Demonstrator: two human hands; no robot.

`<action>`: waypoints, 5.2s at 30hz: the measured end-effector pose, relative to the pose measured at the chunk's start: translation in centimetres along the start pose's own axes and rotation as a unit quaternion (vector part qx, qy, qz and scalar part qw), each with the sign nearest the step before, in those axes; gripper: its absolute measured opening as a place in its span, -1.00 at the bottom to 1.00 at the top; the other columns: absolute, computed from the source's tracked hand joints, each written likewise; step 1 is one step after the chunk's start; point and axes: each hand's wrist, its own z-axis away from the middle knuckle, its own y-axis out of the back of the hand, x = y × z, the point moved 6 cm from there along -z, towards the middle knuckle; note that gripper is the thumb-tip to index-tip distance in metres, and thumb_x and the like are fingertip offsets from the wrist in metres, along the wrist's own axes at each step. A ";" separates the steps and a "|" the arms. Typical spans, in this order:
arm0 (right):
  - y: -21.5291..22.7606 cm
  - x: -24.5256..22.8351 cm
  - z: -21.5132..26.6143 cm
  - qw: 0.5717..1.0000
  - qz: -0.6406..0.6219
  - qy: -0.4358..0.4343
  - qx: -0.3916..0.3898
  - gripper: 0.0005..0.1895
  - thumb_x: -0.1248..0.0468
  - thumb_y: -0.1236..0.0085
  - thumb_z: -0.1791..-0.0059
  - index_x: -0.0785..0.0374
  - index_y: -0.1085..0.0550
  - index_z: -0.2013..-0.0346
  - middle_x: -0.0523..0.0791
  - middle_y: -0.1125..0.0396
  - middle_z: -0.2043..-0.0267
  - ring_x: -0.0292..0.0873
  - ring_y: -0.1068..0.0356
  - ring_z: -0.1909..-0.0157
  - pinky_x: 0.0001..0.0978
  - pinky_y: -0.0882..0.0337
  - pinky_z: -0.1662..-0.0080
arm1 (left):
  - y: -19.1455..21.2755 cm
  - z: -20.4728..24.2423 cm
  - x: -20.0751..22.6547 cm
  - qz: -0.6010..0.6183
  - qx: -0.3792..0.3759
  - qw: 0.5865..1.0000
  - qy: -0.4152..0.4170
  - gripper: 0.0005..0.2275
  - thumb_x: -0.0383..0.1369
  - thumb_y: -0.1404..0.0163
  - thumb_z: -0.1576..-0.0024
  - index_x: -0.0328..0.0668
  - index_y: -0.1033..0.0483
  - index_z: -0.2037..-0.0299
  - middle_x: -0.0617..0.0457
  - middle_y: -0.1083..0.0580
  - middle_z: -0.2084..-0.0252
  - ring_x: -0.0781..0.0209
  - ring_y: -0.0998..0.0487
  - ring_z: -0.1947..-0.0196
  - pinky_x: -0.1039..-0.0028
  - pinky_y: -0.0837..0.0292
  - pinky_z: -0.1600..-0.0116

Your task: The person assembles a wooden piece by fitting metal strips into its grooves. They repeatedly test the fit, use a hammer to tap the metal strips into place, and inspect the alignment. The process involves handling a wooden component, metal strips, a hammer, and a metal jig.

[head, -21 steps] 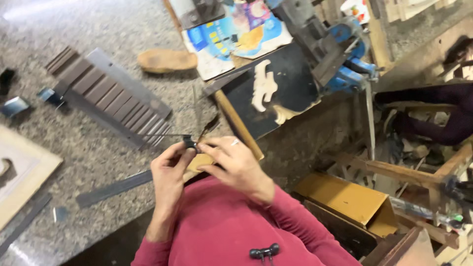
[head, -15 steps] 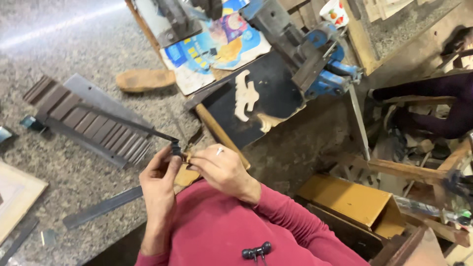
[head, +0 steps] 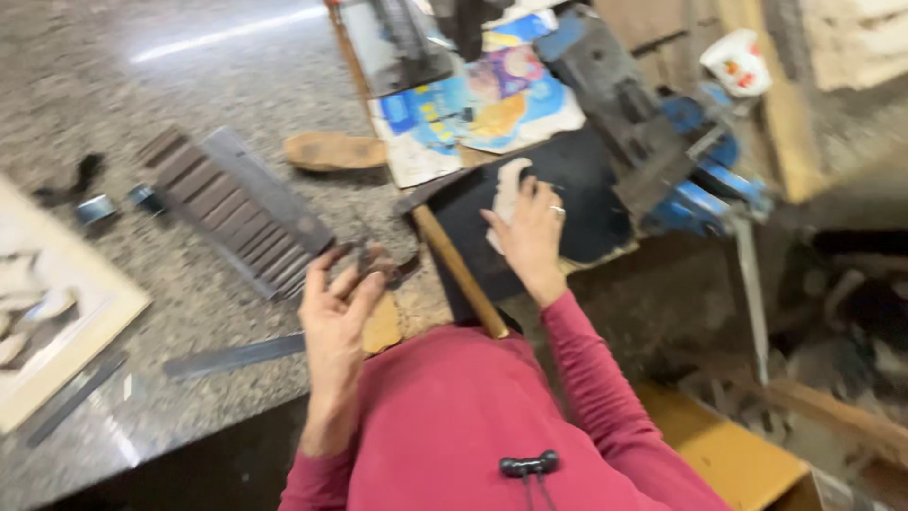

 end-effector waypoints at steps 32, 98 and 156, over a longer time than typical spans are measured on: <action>16.7 -6.4 -1.7 0.692 -0.706 -0.046 -0.145 -0.54 0.55 -0.26 -0.02 0.45 -0.39 -0.21 -0.05 -0.44 -0.06 -0.26 -0.46 -0.05 -0.43 -0.50 -0.10 | -3.9 2.5 4.9 -0.018 -0.126 0.991 -0.051 -0.71 -0.68 -0.14 -0.18 -0.52 -0.48 -0.11 -0.13 -0.56 -0.04 0.26 -0.61 -0.01 0.44 -0.61 -0.12; 26.0 -13.0 3.4 0.930 -0.281 0.217 0.095 -0.39 0.16 -0.38 0.00 0.53 -0.42 -0.19 -0.08 -0.45 0.20 -0.07 -0.45 0.11 -0.02 -0.32 -0.24 | -8.0 6.9 7.5 -0.235 -0.023 0.926 -0.294 -0.65 -0.69 -0.19 -0.09 -0.56 -0.50 -0.11 -0.16 -0.44 -0.18 0.12 -0.60 -0.11 0.47 -0.61 -0.13; 23.4 -9.0 3.5 0.912 -0.286 0.283 0.081 -0.63 0.27 -0.43 0.00 0.39 -0.53 -0.01 -0.04 -0.49 0.14 -0.04 -0.50 0.05 0.18 -0.14 -0.37 | -10.8 7.3 13.7 -0.566 -0.122 0.671 -0.464 -0.60 -0.62 -0.13 0.08 -0.27 -0.64 -0.02 0.09 -0.57 0.05 0.20 -0.49 0.27 0.44 -0.48 0.13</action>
